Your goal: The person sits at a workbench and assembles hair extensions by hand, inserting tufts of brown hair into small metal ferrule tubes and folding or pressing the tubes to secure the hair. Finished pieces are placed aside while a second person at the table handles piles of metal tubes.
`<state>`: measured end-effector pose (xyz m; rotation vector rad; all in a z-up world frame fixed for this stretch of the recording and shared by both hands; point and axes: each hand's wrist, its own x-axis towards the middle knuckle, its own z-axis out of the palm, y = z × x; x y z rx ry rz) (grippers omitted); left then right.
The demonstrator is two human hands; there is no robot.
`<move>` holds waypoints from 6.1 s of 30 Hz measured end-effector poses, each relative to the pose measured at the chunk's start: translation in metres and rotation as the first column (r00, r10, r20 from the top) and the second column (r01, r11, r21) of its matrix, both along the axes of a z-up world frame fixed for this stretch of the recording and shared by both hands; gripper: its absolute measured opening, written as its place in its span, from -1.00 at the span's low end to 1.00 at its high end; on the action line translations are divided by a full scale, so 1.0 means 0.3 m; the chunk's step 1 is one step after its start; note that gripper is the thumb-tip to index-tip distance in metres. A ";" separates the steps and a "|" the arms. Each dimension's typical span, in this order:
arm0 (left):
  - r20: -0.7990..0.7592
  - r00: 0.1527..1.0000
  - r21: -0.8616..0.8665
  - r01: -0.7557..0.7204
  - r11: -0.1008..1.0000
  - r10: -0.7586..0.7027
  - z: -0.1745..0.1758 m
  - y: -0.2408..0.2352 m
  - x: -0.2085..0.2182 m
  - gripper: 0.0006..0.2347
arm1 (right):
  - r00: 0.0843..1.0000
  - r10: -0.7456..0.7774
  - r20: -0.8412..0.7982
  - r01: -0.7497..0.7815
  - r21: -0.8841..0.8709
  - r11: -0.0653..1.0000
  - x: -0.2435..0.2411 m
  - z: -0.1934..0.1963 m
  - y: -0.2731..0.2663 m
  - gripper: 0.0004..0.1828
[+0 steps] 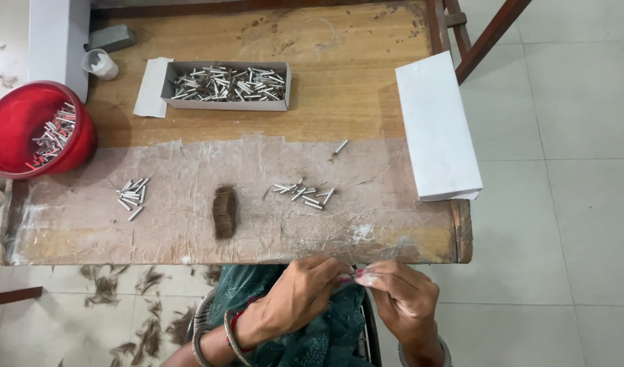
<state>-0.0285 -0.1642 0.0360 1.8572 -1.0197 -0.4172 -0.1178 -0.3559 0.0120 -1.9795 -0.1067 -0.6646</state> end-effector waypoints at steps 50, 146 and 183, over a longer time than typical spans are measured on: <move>0.378 0.080 -0.489 -0.829 0.272 0.922 -0.302 0.529 0.196 -0.72 | 0.989 0.002 -0.150 0.008 0.065 0.998 0.175 -0.131 -0.091 -0.80; 0.416 0.071 -0.430 -0.863 0.265 0.907 -0.369 0.579 0.179 -0.83 | 0.961 0.104 -0.255 -0.070 0.138 0.988 0.156 -0.171 -0.112 -0.72; 0.379 0.213 -0.384 -0.849 0.363 0.901 -0.195 0.524 0.184 -0.84 | 0.971 -0.089 -0.220 0.115 0.105 0.988 0.129 -0.193 -0.112 -0.77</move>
